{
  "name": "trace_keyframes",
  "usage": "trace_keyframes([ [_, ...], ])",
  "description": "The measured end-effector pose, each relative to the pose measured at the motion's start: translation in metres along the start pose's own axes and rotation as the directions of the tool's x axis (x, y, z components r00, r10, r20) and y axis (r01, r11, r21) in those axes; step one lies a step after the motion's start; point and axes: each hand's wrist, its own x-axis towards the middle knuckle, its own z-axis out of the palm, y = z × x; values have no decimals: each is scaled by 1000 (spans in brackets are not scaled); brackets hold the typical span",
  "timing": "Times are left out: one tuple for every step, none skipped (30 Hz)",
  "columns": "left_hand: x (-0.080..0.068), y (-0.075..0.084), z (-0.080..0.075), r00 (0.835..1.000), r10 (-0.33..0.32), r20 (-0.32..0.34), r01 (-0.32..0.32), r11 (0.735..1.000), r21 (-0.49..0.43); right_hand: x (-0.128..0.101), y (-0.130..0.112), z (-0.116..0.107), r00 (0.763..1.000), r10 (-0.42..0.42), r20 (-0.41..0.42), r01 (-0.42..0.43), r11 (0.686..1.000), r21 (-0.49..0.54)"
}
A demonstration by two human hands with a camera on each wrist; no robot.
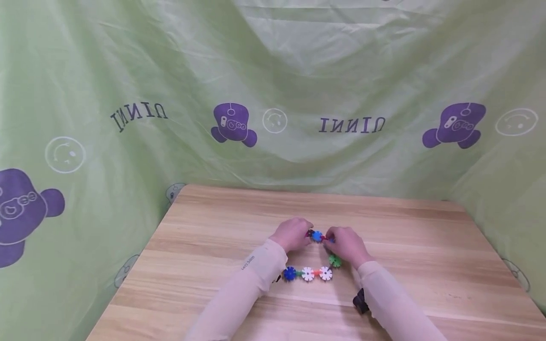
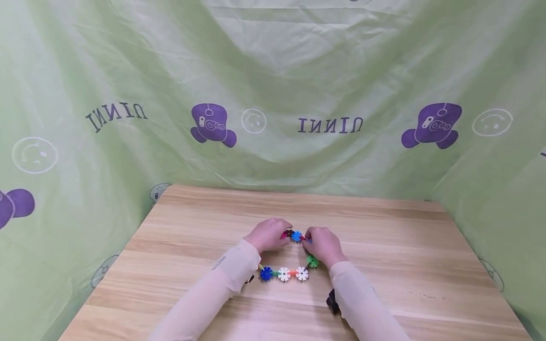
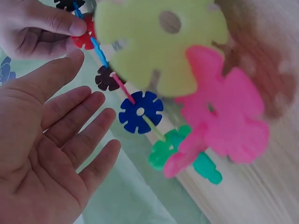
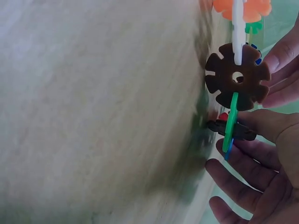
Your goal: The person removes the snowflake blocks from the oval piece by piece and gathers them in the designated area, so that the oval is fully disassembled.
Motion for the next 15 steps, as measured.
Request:
trace_keyframes([
  [1,1,0,1000,-2,-1,2,1000,5,1,0,0,1000,0,-8,0,1000,-1],
  [2,1,1,1000,-4,1,4,1000,7,1,0,1,1000,-6,-16,6,1000,-4],
  [2,2,1,1000,-6,2,6,1000,6,2,-1,1,1000,-11,-25,11,1000,-10],
  [3,2,2,1000,-9,5,9,1000,2,2,-1,1,999,-19,-33,18,1000,-19],
  [4,3,2,1000,-11,8,11,1000,-2,3,-1,2,999,-26,-40,25,999,-25],
  [4,3,3,1000,-13,11,13,1000,-5,3,-1,2,998,-31,-45,30,999,-29],
  [5,3,4,1000,-15,16,15,1000,-8,3,-2,3,998,-33,-48,32,999,-30],
  [5,3,5,1000,-15,15,15,1000,-9,3,-2,3,998,-38,-50,36,999,-32],
  [6,3,6,1000,-18,15,19,1000,-10,4,-3,4,998,-43,-52,41,999,-34],
  [6,4,7,1000,-23,18,23,1000,-7,4,-3,4,997,-48,-55,46,998,-36],
  [6,3,9,1000,-24,19,24,1000,-3,4,-4,5,997,-50,-59,48,998,-39],
  [6,3,10,999,-26,19,26,1000,2,4,-4,5,997,-52,-63,49,998,-42],
  [6,3,11,1000,-25,19,25,1000,9,5,-4,6,996,-53,-67,50,998,-46],
  [7,3,12,1000,-23,18,23,1000,16,5,-4,7,996,-53,-71,49,997,-52],
  [7,2,13,1000,-22,21,22,1000,17,5,-4,8,996,-47,-73,44,998,-54],
])
